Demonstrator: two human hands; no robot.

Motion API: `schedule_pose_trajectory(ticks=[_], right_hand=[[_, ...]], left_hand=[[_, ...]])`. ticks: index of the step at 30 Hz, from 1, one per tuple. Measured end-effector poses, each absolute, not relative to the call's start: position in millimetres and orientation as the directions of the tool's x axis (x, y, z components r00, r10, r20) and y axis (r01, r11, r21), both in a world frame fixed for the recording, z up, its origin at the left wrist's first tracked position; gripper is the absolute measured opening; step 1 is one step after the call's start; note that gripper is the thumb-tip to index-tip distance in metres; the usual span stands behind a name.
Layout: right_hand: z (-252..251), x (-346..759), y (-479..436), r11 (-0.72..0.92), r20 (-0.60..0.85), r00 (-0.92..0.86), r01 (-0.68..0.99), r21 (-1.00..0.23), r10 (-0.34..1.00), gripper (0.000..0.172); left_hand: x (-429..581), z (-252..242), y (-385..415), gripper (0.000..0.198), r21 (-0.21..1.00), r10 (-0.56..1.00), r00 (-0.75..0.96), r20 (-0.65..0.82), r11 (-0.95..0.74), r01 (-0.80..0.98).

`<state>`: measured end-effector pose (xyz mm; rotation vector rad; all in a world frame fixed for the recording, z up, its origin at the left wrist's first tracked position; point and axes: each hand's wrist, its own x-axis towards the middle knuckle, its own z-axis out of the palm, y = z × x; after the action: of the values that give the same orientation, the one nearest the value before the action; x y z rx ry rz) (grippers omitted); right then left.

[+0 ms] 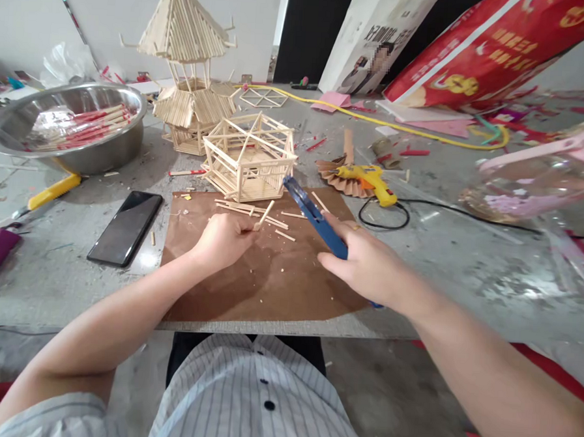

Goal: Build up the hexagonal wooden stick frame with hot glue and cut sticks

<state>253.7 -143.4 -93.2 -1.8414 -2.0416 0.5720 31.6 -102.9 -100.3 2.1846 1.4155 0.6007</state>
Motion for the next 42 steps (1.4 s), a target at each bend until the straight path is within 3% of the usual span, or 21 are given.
schedule_pose_trajectory(ticks=[2,5,10,20,27,37,42], right_hand=[[-92,256,-148,0.080,-0.070,-0.106,0.948,-0.307,0.992,0.060],[-92,251,-151,0.103,-0.191,-0.143,0.974,-0.204,0.971,0.061],[-90,248,-148,0.143,-0.270,-0.213,0.956,-0.256,0.939,0.053],[-79,237,-145,0.164,-0.447,-0.342,0.906,-0.391,0.826,0.028],[-78,229,-142,0.165,-0.471,-0.375,0.888,-0.429,0.799,0.006],[-85,227,-138,0.153,-0.527,-0.357,0.908,-0.390,0.771,0.004],[-83,226,-134,0.142,-0.547,-0.344,0.915,-0.377,0.763,0.010]], left_hand=[[32,-100,-102,0.030,0.554,0.922,0.370,0.112,-0.367,0.747],[33,-102,-102,0.031,0.508,0.930,0.359,0.074,-0.345,0.789],[33,-104,-100,0.029,0.489,0.929,0.368,0.033,-0.336,0.805],[34,-104,-96,0.022,0.596,0.888,0.453,-0.082,-0.321,0.736],[36,-103,-98,0.018,0.552,0.876,0.468,-0.118,-0.335,0.764],[38,-107,-95,0.018,0.457,0.875,0.453,-0.171,-0.337,0.823],[38,-109,-94,0.018,0.456,0.880,0.448,-0.158,-0.337,0.823]])
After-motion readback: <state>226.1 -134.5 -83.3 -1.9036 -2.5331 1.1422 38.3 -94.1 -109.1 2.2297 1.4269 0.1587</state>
